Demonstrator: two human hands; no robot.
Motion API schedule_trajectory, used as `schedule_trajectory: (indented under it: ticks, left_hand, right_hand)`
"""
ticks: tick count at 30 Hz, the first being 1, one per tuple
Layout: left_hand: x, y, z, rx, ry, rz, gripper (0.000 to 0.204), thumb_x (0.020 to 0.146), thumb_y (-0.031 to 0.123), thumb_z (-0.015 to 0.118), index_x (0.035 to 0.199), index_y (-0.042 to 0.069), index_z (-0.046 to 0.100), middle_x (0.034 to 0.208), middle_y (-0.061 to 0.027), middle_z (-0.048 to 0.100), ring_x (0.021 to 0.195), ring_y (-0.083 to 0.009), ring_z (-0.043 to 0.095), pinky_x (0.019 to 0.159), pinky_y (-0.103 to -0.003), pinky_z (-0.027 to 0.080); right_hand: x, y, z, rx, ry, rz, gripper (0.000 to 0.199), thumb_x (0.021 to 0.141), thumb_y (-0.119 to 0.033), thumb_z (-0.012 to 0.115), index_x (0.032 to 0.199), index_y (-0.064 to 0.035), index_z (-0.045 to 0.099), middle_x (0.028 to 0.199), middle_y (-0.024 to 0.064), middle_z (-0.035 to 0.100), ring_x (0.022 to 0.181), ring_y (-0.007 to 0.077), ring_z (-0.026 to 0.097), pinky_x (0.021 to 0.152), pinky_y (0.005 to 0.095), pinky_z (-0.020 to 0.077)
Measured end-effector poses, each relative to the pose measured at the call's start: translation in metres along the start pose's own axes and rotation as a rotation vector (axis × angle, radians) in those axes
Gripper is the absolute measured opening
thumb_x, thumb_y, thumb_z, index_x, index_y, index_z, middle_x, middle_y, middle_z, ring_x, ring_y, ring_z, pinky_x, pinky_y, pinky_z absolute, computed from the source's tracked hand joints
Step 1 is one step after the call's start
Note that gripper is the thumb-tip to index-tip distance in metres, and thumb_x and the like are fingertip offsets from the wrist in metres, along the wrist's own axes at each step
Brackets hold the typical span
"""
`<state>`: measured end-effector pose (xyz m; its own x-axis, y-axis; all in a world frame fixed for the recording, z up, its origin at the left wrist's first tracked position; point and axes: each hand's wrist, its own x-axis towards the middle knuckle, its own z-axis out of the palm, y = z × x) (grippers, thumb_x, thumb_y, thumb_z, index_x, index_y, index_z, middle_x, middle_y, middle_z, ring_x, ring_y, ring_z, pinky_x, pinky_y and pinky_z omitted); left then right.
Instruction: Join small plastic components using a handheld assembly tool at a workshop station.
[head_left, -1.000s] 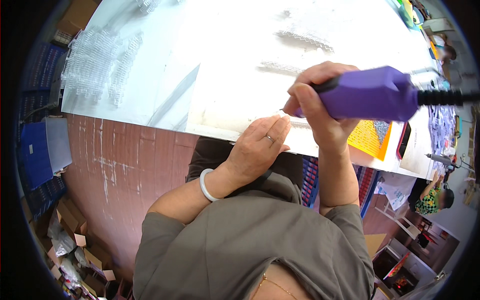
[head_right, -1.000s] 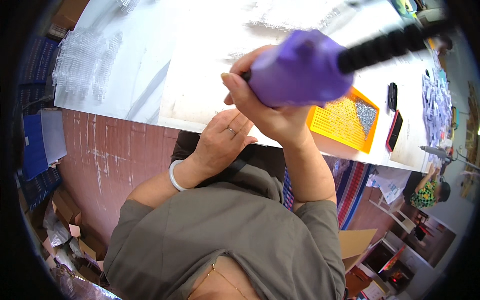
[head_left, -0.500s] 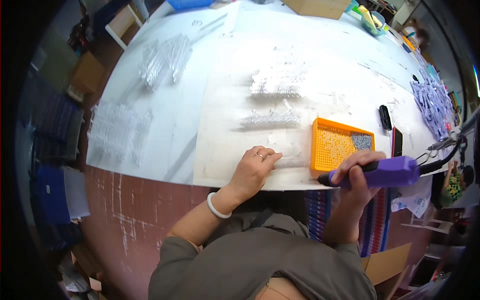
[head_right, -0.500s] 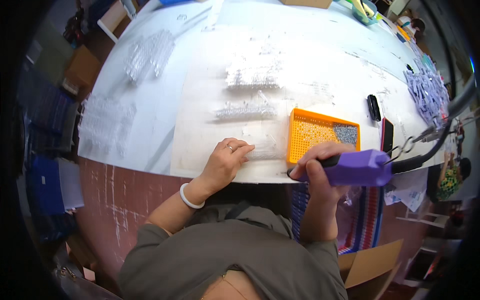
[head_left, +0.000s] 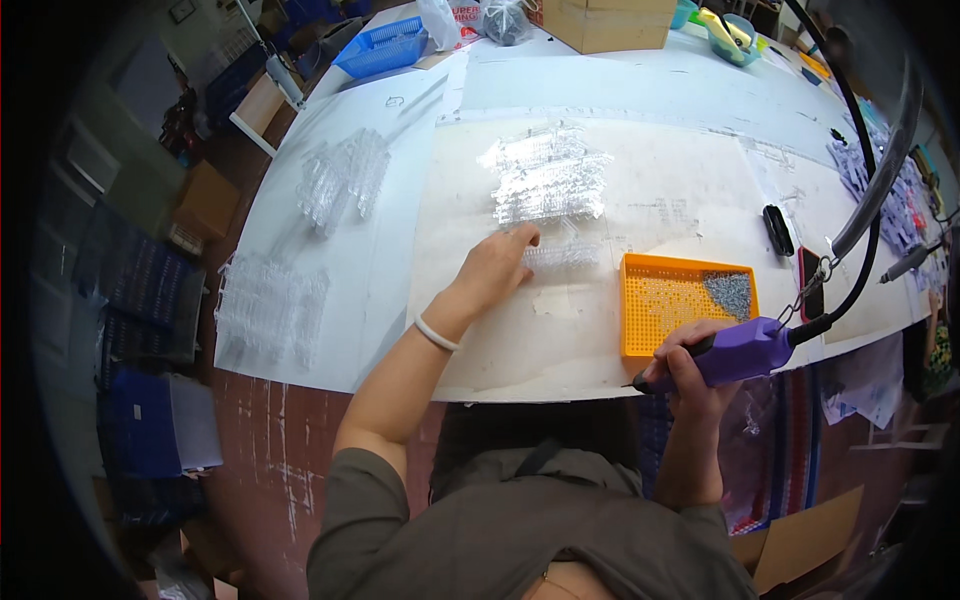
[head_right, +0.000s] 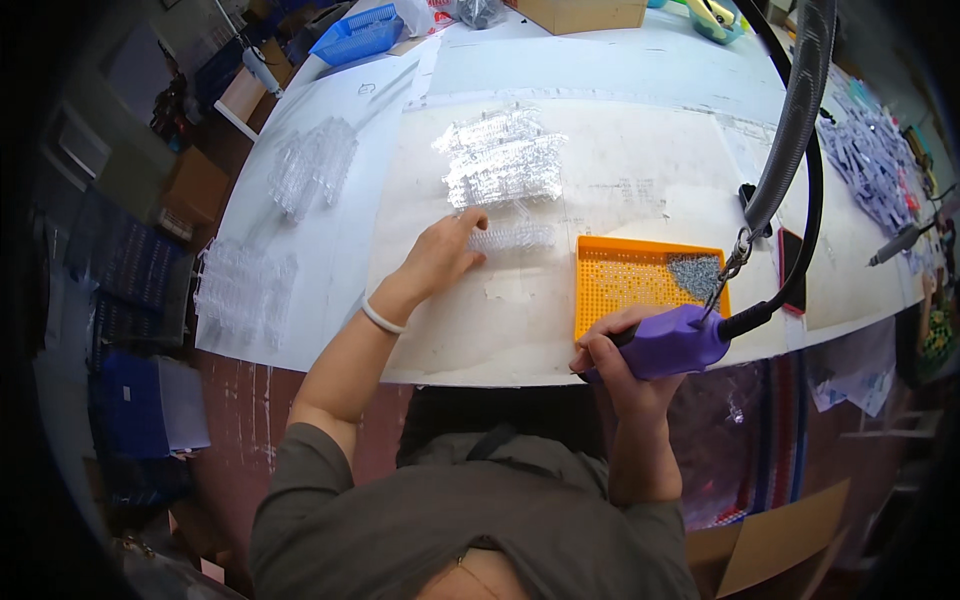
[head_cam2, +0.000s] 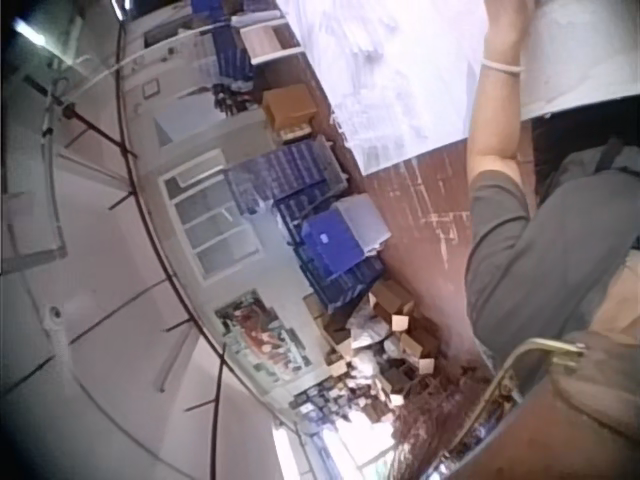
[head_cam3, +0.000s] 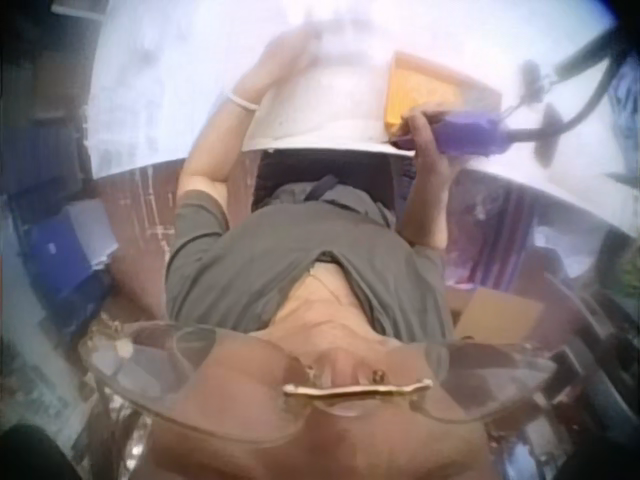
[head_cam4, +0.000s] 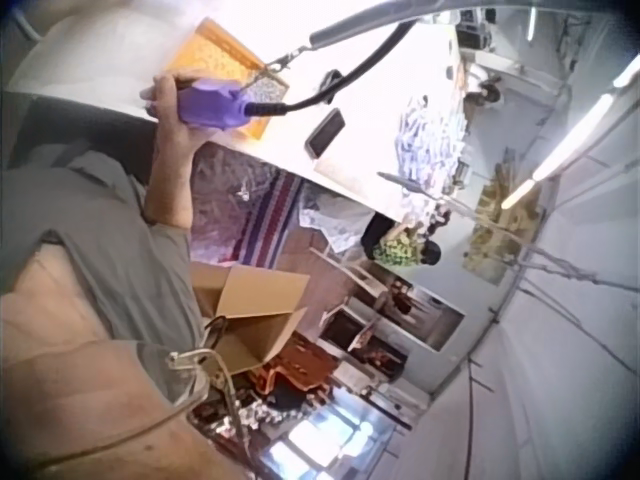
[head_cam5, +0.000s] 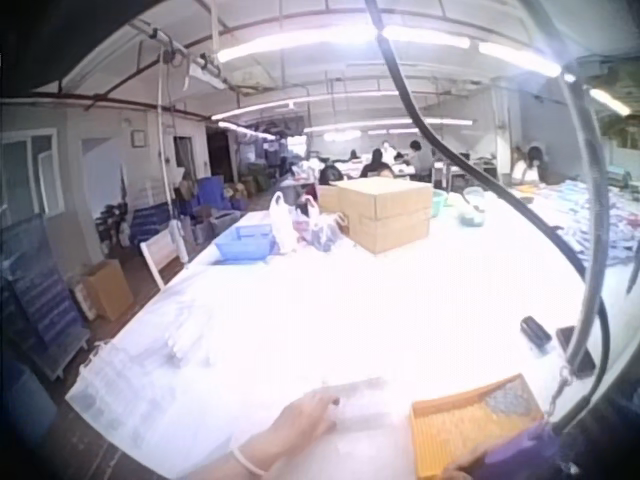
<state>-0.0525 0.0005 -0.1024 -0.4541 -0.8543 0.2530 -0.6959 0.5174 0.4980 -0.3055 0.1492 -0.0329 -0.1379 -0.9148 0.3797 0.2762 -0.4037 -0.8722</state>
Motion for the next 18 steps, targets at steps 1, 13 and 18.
schedule_trajectory:
  ticks: [1,13,18]
  left_hand:
    - [0.006,-0.001,0.002,0.007,0.031,0.028,0.045,0.074,0.006,0.074,0.11,0.009,0.047,0.097,-0.0132,0.062,0.092,-0.0347,0.059,0.08,-0.041,0.047]
    - [-0.026,0.022,-0.011,0.109,0.487,0.188,0.05,0.064,0.009,0.081,0.109,0.006,0.058,0.105,-0.0122,0.063,0.101,-0.03,0.059,0.089,-0.039,0.046]
    - [-0.1,-0.002,-0.057,0.212,0.595,-0.058,0.04,0.069,0.013,0.078,0.104,0.007,0.061,0.103,-0.011,0.064,0.101,-0.0297,0.059,0.089,-0.039,0.046]
  right_hand:
    - [0.0,0.001,0.001,0.04,0.029,0.003,0.023,0.078,0.013,0.062,0.094,0.0026,0.05,0.075,0.0163,0.062,0.058,0.0201,0.064,0.055,0.0281,0.0552]
    - [-0.015,0.012,0.001,-0.062,0.229,0.046,0.028,0.073,0.006,0.067,0.096,-0.0026,0.054,0.075,0.0105,0.058,0.052,0.0188,0.057,0.053,0.0278,0.0498]
    - [-0.011,0.017,0.005,-0.085,0.087,0.034,0.026,0.077,0.002,0.064,0.098,-0.0027,0.05,0.077,0.011,0.055,0.049,0.0157,0.051,0.048,0.0246,0.0447]
